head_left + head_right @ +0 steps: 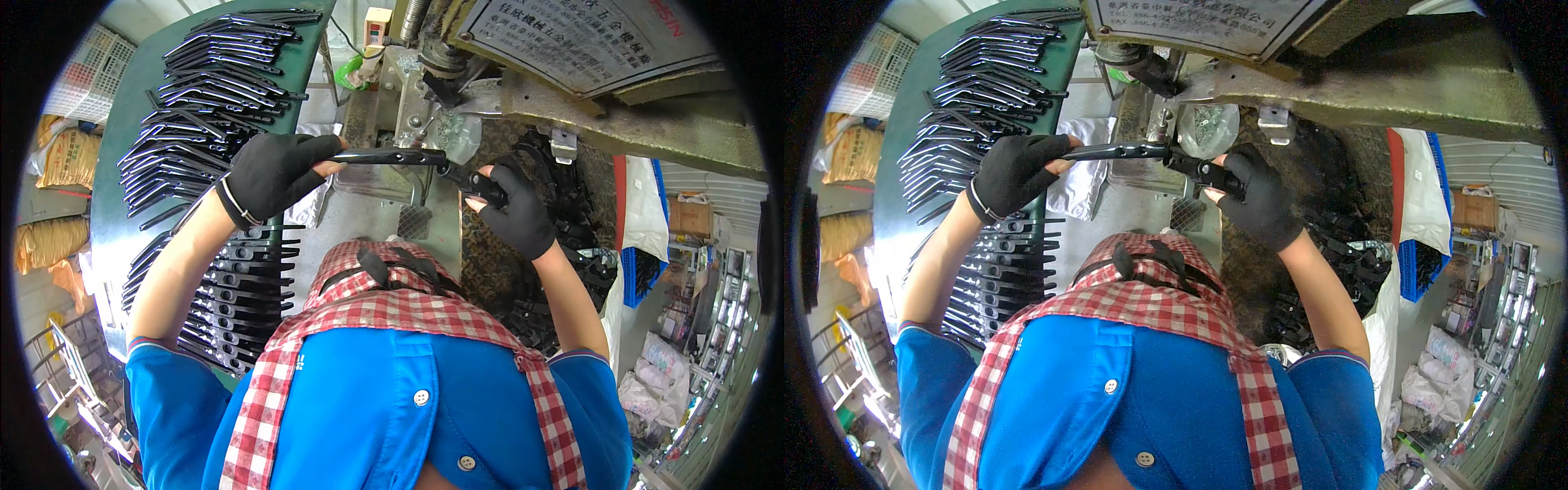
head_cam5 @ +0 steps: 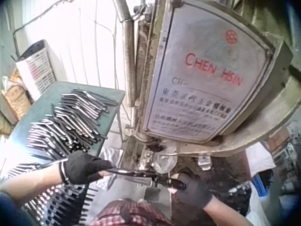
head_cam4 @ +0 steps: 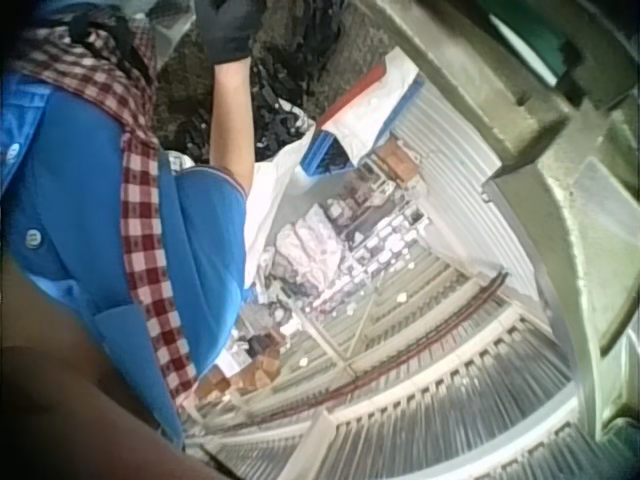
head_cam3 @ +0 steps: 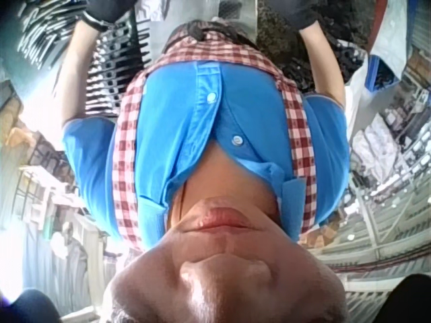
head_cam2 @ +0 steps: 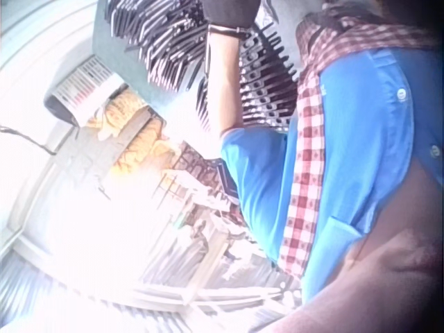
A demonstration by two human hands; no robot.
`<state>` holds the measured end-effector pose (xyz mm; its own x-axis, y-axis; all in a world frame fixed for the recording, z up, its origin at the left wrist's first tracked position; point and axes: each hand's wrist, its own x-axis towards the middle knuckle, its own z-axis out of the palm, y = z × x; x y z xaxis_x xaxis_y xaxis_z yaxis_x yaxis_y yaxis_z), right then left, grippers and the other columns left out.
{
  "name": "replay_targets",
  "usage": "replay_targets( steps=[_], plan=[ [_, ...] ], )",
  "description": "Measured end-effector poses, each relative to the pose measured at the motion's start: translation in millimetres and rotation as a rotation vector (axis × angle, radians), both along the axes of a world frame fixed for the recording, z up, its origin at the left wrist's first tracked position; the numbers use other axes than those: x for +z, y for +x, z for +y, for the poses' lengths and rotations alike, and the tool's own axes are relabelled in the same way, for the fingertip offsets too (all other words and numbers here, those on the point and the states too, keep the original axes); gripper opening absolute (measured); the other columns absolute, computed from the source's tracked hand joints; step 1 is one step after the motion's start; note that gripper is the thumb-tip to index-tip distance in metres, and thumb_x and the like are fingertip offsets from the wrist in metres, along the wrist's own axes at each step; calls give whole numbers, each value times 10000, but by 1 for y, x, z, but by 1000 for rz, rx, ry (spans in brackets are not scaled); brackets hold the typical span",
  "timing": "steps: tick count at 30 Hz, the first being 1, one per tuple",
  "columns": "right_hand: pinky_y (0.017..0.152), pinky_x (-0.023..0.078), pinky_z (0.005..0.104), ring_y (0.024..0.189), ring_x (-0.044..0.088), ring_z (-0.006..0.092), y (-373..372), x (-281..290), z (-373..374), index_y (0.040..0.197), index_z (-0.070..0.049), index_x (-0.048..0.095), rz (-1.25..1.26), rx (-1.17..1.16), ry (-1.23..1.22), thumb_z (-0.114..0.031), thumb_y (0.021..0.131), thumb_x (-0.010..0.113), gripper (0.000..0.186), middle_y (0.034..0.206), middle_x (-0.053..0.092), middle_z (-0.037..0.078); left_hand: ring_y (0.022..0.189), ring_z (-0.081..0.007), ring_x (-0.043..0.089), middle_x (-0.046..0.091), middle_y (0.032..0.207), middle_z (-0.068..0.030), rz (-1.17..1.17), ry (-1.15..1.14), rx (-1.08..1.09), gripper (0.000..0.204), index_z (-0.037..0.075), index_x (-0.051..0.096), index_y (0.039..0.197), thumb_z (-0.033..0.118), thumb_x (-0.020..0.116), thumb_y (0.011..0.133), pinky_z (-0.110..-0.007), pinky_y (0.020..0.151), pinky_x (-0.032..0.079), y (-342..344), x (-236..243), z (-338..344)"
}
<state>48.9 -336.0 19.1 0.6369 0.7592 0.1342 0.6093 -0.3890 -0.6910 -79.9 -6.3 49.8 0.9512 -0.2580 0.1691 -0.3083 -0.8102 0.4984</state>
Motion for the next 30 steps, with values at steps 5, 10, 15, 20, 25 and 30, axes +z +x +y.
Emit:
replay_targets(
  steps=[5, 10, 15, 20, 25, 30],
  plan=[
    [634, 505, 364, 703, 645, 299, -8, 24, 10, 994, -57, 593, -292, -7, -82, -128, 708, 746, 332, 784, 633, 131, 606, -359, 592, 583, 671, -170, 85, 79, -39, 254, 58, 610, 1030, 256, 582, 872, -419, 548, 450, 0, 1, 1],
    [580, 483, 382, 663, 637, 295, -19, 44, 29, 973, -98, 628, -301, 11, -447, -349, 717, 751, 378, 715, 631, 117, 555, -362, 582, 550, 578, -159, 149, 290, -52, 285, 65, 584, 863, 349, 567, 885, -431, 504, 440, -2, 5, -9],
    [577, 477, 397, 655, 630, 303, -6, 26, 30, 935, -103, 638, -108, 144, -442, -447, 726, 719, 411, 683, 619, 125, 557, -366, 583, 539, 551, -156, 156, 358, -22, 343, 67, 564, 810, 401, 552, 886, -444, 496, 437, 0, -1, -14],
    [611, 486, 412, 688, 640, 322, -10, 37, 46, 925, -62, 624, -304, 119, -436, -426, 750, 703, 412, 694, 621, 151, 554, -368, 583, 542, 559, -159, 152, 250, 11, 339, 70, 558, 809, 397, 537, 895, -448, 497, 434, -3, -21, -14],
    [596, 466, 402, 654, 619, 320, 8, 37, 49, 892, -83, 626, -243, 47, -484, -453, 778, 677, 391, 700, 619, 133, 564, -374, 586, 544, 571, -170, 101, 228, 4, 339, 68, 551, 832, 398, 520, 906, -452, 510, 442, 16, -17, -13],
    [634, 467, 377, 690, 621, 311, 29, 49, 56, 927, -110, 655, -222, -54, -426, -516, 776, 652, 434, 737, 631, 125, 585, -381, 587, 537, 565, -167, 2, 307, 45, 340, 65, 551, 857, 397, 501, 912, -450, 527, 450, 53, -7, -6]
  ],
)
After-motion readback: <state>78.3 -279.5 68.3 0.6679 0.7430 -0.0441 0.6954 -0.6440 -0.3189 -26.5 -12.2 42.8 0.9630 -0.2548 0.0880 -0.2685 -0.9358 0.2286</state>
